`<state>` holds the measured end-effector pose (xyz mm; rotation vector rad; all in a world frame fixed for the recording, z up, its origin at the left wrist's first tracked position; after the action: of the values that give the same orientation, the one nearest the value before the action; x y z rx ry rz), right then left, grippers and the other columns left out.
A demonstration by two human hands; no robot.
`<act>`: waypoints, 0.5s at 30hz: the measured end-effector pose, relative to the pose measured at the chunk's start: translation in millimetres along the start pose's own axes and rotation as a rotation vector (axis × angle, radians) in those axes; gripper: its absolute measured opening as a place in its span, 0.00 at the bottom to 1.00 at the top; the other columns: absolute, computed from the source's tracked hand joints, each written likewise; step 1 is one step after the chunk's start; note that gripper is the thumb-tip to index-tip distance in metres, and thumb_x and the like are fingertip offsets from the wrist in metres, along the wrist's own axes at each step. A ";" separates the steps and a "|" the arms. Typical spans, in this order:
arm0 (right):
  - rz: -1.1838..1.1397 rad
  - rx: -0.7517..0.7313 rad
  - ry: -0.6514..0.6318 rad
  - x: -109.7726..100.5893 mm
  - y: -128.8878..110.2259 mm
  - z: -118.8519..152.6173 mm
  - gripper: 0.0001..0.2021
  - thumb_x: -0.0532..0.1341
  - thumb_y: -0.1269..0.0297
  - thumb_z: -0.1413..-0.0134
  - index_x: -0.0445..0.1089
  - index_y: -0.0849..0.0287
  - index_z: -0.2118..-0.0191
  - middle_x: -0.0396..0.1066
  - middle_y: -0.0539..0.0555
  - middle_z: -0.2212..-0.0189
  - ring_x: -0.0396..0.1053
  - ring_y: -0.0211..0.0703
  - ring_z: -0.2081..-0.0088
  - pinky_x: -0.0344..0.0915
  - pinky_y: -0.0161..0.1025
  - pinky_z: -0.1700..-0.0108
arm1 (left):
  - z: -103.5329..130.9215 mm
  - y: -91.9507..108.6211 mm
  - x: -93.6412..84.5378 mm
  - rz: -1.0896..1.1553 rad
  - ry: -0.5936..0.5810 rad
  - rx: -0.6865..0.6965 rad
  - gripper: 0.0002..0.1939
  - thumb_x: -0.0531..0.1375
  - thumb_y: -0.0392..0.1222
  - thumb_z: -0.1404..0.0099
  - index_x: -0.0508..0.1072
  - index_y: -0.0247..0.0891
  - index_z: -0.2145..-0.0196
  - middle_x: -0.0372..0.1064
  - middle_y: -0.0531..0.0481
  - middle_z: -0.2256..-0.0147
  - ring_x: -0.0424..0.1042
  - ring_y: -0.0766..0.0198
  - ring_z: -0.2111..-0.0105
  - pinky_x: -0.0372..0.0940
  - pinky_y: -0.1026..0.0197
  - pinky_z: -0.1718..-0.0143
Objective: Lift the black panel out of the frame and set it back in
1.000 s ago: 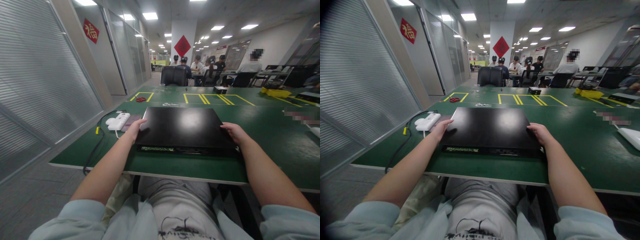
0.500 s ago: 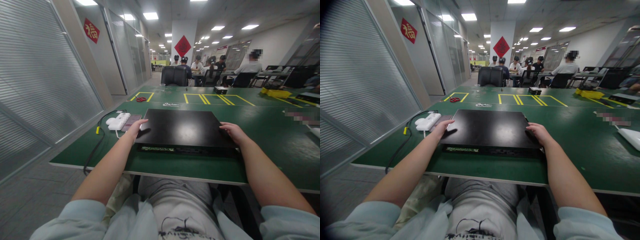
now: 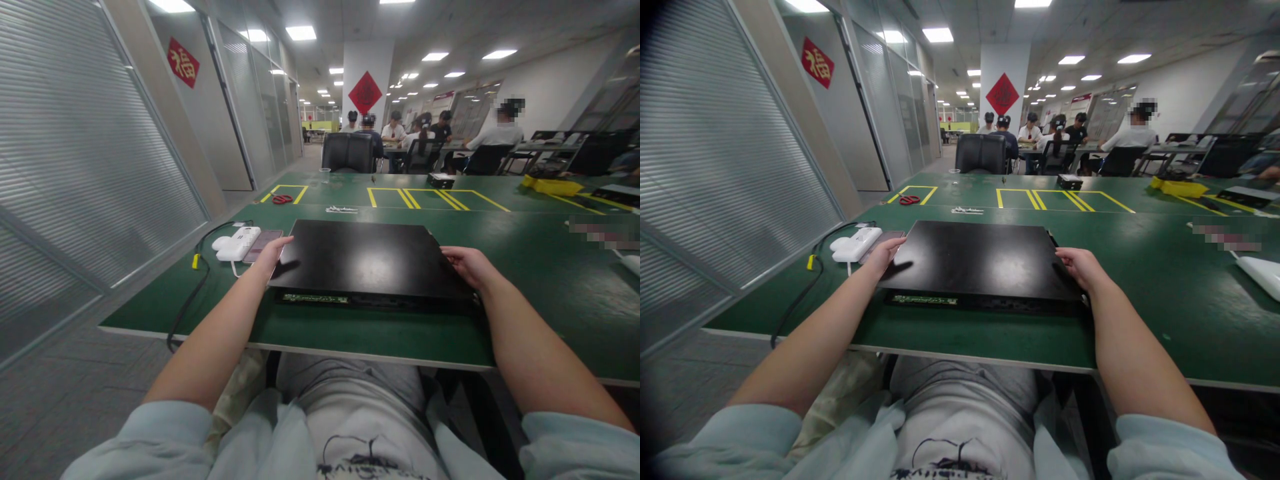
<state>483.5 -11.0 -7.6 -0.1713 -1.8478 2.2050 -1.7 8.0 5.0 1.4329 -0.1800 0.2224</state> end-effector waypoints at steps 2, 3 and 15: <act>-0.014 0.013 0.035 0.6 -2.1 2.5 0.12 0.64 0.80 0.53 0.75 0.64 0.61 0.75 0.54 0.76 0.74 0.39 0.76 0.73 0.31 0.73 | 1.6 1.1 1.1 0.003 0.006 -0.006 0.25 0.68 0.46 0.45 0.80 0.34 0.51 0.83 0.41 0.56 0.80 0.43 0.52 0.70 0.45 0.46; -0.021 -0.006 0.059 1.2 -4.0 4.5 0.15 0.63 0.81 0.54 0.74 0.64 0.58 0.75 0.54 0.76 0.73 0.38 0.76 0.72 0.31 0.73 | 2.7 1.8 1.6 0.007 0.008 -0.015 0.24 0.67 0.46 0.44 0.80 0.34 0.51 0.83 0.42 0.57 0.80 0.44 0.53 0.71 0.46 0.47; 0.076 -0.048 0.082 9.8 -12.9 20.5 0.15 0.60 0.78 0.50 0.72 0.61 0.56 0.78 0.57 0.74 0.77 0.41 0.74 0.75 0.33 0.70 | 10.5 8.8 10.2 0.236 -0.020 -0.112 0.18 0.60 0.40 0.36 0.80 0.29 0.52 0.81 0.45 0.71 0.82 0.49 0.69 0.77 0.50 0.60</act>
<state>470.4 -25.8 9.6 -0.3419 -1.8797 2.1698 5.9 -0.9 17.4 1.3023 -0.3740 0.3856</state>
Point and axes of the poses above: each hand's wrist, its own z-axis away from the middle knuckle, its own x-axis out of the palm, y = z × x, the point moved 3 cm from there along -z, towards the middle knuckle
